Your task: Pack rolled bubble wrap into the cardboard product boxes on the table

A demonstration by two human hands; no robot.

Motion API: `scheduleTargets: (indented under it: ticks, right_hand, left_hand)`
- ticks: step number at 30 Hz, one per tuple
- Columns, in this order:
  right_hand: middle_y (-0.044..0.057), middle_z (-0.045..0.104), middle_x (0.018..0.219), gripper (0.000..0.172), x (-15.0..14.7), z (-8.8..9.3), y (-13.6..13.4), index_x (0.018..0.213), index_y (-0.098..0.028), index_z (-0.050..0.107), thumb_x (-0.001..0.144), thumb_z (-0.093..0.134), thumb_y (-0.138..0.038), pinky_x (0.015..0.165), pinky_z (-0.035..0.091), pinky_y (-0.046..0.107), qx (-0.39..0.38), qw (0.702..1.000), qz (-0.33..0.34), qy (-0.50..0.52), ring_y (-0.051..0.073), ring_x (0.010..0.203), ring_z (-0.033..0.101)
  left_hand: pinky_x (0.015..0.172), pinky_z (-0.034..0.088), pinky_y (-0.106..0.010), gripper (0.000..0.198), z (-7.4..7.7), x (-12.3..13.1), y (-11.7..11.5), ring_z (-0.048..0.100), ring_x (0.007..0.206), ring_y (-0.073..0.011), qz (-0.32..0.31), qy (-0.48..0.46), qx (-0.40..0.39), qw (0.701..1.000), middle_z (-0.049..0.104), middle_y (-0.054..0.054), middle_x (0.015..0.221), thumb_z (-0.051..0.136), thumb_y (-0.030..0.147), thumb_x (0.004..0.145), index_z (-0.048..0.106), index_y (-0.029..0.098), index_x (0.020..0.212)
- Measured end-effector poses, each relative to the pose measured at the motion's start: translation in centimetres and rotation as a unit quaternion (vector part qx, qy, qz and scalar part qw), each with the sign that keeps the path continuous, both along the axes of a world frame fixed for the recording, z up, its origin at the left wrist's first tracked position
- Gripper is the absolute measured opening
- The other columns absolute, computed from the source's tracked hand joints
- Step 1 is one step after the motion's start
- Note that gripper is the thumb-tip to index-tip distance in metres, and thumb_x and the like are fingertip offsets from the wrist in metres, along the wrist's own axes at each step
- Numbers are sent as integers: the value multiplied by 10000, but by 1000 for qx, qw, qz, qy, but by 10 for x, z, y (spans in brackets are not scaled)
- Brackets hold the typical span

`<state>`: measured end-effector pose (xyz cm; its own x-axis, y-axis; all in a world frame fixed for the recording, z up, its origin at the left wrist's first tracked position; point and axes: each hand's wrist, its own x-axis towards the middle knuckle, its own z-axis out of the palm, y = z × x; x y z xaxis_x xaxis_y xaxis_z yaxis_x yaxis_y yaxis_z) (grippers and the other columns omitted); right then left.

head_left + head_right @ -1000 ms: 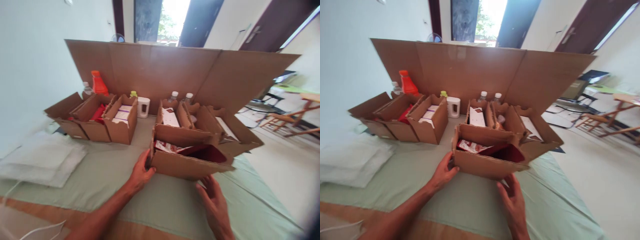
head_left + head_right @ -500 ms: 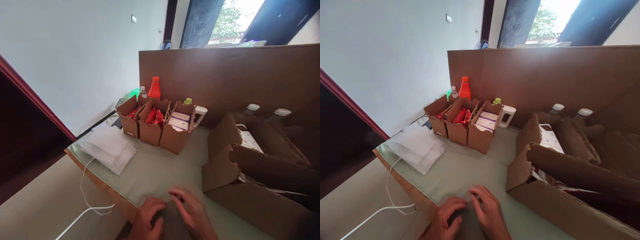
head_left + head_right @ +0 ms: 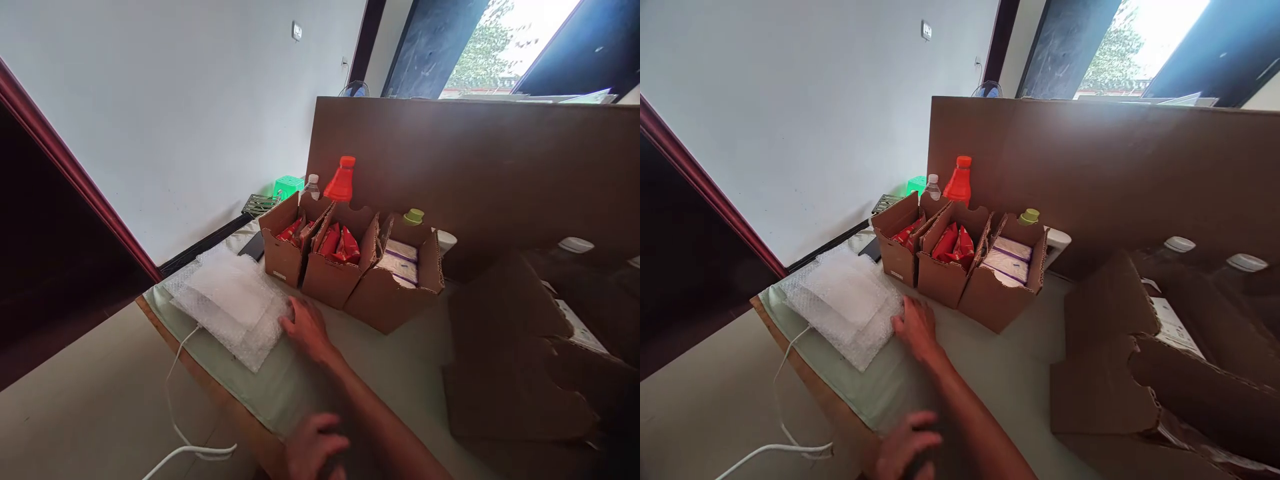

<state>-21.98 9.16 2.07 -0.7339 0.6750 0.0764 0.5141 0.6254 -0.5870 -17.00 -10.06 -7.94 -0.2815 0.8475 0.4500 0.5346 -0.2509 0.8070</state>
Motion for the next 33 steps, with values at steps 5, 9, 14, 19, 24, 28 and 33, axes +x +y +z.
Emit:
scheduleTargets:
  ticks: [5,9,14,19,24,28,33]
  right_hand:
    - [57,735,851,173,-4,3,-4,849,-198,736,869,565,-185,831,439,351,-19,998,9,51,241,877,652]
    - [50,728,1006,203,10,11,-20,890,-237,752,908,554,-276,928,423,357,-30,991,18,133,220,993,648]
    - [37,700,856,266,22,15,-27,816,-208,728,894,547,-387,748,486,290,-158,941,-25,299,190,816,639]
    - [0,590,733,346,59,23,-26,865,-183,671,931,505,-480,597,418,238,-183,912,-140,340,142,659,518]
    - [-2,559,690,391,157,24,-44,810,-188,681,835,606,-571,537,388,222,-250,884,-261,296,139,611,485]
    - [22,611,699,407,264,13,-67,783,-193,702,773,633,-594,558,427,246,-238,880,-355,206,174,641,534]
    - [38,653,716,418,381,6,-97,752,-194,688,790,599,-600,608,455,279,-176,883,-420,113,203,674,572]
  left_hand:
    - [1130,417,-495,331,60,-77,16,471,1380,-297,284,42,20,958,469,-117,1492,521,188,926,633,238,1233]
    - [1200,237,-601,432,79,-128,37,195,1525,-382,366,156,-28,917,293,-148,1617,587,198,887,594,200,1319]
    - [1146,281,-656,244,66,-155,46,307,1475,-417,387,230,-100,887,502,-168,1486,555,181,892,734,189,1059]
    - [1127,337,-629,254,58,-163,42,413,1417,-396,396,268,-121,870,608,-168,1377,505,194,920,755,185,871]
    - [1087,364,-676,227,64,-162,41,452,1376,-445,393,272,-112,871,617,-217,1335,539,226,910,752,150,905]
    - [1079,395,-655,227,78,-135,38,467,1371,-435,365,267,-22,892,595,-245,1332,544,242,935,705,115,1034]
    - [1090,414,-585,179,82,-49,28,456,1388,-370,140,286,56,946,580,-194,1352,569,149,926,637,165,1090]
